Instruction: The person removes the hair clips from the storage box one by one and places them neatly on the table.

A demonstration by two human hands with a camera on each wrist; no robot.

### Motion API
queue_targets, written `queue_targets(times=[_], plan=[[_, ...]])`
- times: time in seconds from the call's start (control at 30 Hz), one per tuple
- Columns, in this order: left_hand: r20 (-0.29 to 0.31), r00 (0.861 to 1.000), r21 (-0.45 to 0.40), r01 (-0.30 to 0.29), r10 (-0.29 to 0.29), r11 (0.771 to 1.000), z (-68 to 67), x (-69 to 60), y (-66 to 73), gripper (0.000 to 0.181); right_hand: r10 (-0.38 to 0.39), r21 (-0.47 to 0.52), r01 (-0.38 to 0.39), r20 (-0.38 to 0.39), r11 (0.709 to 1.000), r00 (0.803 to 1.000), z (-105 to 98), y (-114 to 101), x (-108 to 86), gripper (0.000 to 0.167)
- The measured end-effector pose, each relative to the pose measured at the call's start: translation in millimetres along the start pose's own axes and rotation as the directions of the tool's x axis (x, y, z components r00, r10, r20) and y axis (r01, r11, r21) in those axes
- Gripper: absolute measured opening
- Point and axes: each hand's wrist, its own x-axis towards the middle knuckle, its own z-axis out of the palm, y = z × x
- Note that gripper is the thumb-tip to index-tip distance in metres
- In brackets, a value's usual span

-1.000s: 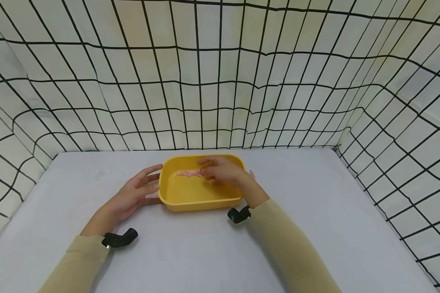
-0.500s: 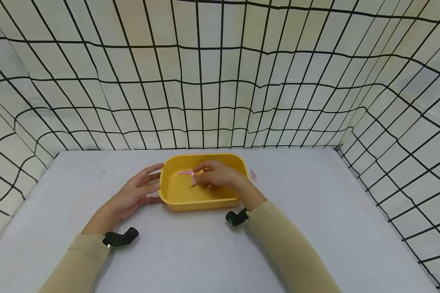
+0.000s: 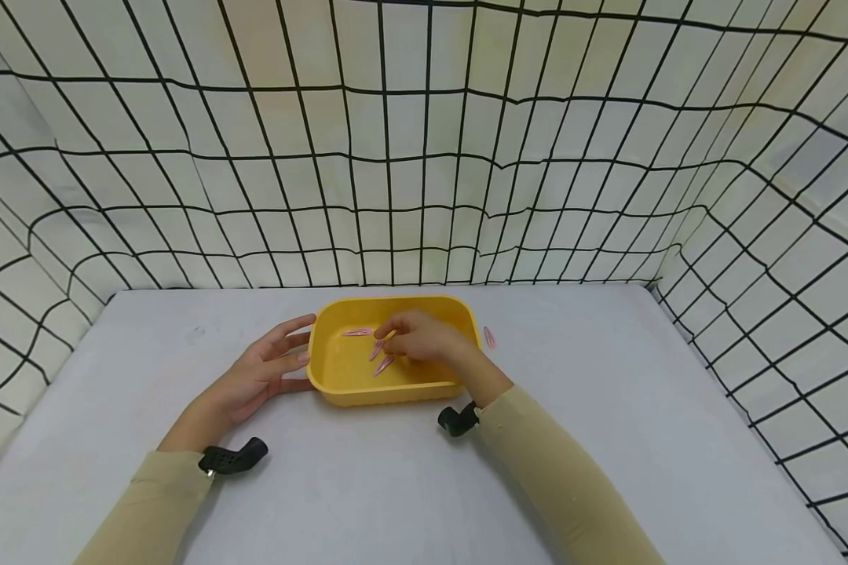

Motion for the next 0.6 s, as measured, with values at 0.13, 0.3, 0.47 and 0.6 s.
queue_targets(times=[0.13, 0.3, 0.47, 0.6], plan=[[0.002, 1.0, -0.003, -0.002, 0.002, 1.0, 0.4, -0.1, 0.3, 0.061, 0.044, -0.002, -0.044, 0.072, 0.999, 0.996, 3.3, -1.8, -5.1, 0.023], [-0.003, 1.0, -0.006, 0.007, -0.007, 1.0, 0.7, 0.2, 2.0, 0.061, 0.088, 0.019, -0.092, 0.15, 0.996, 0.985, 9.3, -4.4, -11.5, 0.021], [-0.009, 1.0, 0.001, 0.018, -0.018, 1.0, 1.1, 0.0, 1.9, 0.061, 0.042, 0.027, -0.047, 0.135, 0.999, 0.99, 16.4, -2.3, -9.4, 0.02], [-0.002, 1.0, -0.01, 0.013, -0.013, 1.0, 0.6, -0.1, 1.0, 0.061, 0.025, -0.034, -0.02, 0.15, 0.999, 0.988, 20.3, -0.8, -6.0, 0.018]])
